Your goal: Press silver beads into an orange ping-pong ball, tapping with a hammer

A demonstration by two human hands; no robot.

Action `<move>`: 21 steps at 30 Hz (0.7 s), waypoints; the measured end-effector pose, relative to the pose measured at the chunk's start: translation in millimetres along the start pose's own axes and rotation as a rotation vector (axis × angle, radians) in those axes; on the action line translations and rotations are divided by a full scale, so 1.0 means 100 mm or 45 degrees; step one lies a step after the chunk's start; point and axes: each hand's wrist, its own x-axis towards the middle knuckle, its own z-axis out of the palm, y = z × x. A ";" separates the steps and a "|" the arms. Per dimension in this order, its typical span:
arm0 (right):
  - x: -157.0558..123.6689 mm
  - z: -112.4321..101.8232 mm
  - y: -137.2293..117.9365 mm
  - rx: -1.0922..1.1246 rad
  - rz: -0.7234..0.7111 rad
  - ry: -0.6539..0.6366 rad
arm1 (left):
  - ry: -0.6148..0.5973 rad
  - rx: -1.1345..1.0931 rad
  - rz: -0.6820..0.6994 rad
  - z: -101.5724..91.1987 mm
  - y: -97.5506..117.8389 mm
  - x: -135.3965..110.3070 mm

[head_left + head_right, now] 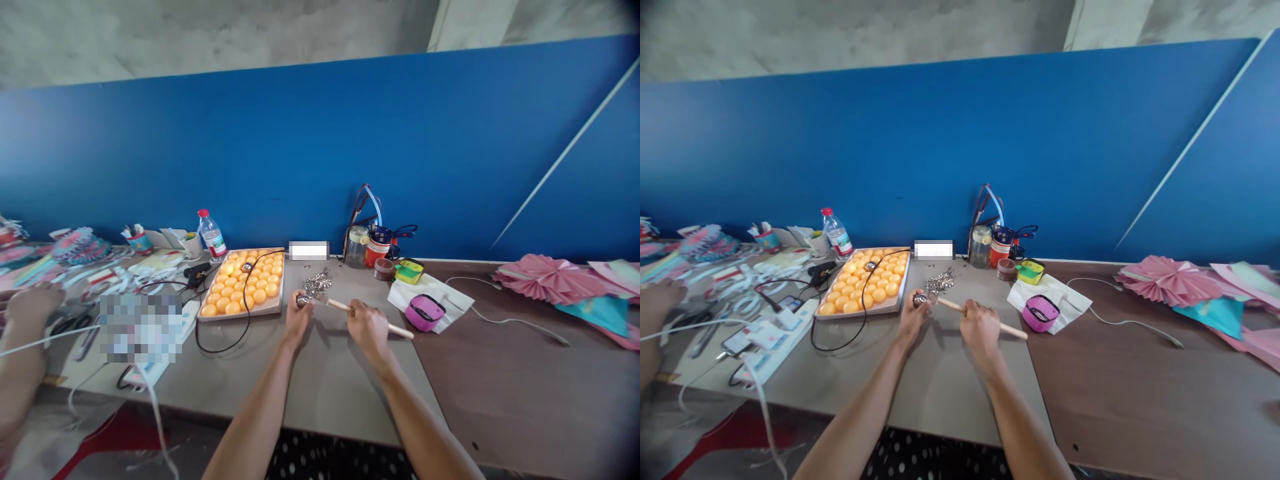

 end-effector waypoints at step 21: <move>-0.09 0.14 0.10 0.224 -0.140 0.187 | -0.213 -0.881 -0.353 -0.08 0.08 0.00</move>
